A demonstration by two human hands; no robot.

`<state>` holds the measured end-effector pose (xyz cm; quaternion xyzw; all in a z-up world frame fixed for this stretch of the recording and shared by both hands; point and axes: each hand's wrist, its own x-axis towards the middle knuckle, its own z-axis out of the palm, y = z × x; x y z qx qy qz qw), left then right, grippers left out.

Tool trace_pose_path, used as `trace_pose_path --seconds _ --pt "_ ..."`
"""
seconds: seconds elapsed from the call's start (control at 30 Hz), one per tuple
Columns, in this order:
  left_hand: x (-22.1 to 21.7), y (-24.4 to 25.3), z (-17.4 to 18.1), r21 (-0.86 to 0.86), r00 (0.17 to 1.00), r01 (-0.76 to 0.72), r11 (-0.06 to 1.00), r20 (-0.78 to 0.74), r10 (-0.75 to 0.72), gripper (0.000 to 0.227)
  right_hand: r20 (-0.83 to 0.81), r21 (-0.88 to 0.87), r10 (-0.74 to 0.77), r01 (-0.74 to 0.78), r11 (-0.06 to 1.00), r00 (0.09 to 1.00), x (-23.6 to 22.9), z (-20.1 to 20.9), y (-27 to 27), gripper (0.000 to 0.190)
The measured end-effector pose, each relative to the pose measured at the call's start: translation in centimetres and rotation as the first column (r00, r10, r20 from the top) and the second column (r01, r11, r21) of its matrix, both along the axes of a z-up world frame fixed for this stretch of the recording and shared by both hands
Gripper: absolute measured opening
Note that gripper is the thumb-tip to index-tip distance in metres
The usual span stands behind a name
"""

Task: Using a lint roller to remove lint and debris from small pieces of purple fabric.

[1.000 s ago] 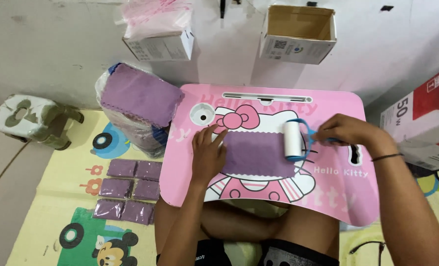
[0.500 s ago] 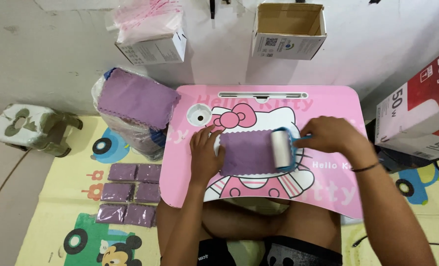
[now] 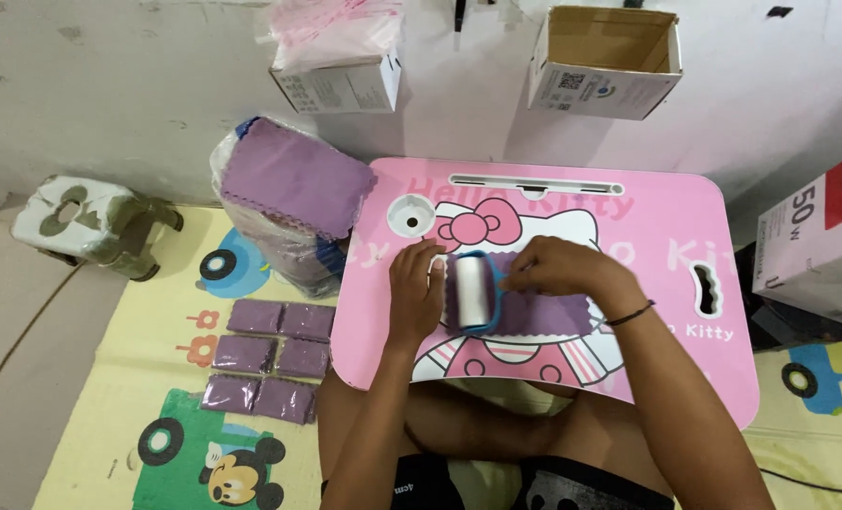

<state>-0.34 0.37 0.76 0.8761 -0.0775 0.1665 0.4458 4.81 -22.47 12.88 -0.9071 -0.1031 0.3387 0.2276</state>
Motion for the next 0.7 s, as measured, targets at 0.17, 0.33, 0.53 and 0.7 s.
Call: trace_pose_path --seconds 0.17,0.33,0.53,0.7 --pt "-0.1 0.0 0.5 -0.025 1.000 -0.002 1.000 -0.019 0.001 0.038 -0.015 -0.009 -0.044 0.043 0.999 0.999 -0.1 1.3 -0.9 0.028" --pt "-0.2 0.2 1.0 -0.053 0.998 0.008 0.999 -0.064 -0.012 0.043 0.013 0.113 0.027 -0.029 0.993 1.000 0.4 -2.1 0.8 0.030" --pt "-0.1 0.2 0.5 -0.065 0.999 0.012 0.998 -0.037 -0.014 0.033 -0.062 0.230 0.010 0.004 0.973 0.998 1.3 -5.5 -2.0 0.024" --pt "0.0 -0.1 -0.4 0.149 0.998 -0.016 0.989 0.062 0.007 0.020 -0.085 0.214 -0.115 0.130 0.968 0.990 0.7 -3.7 -9.4 0.020"
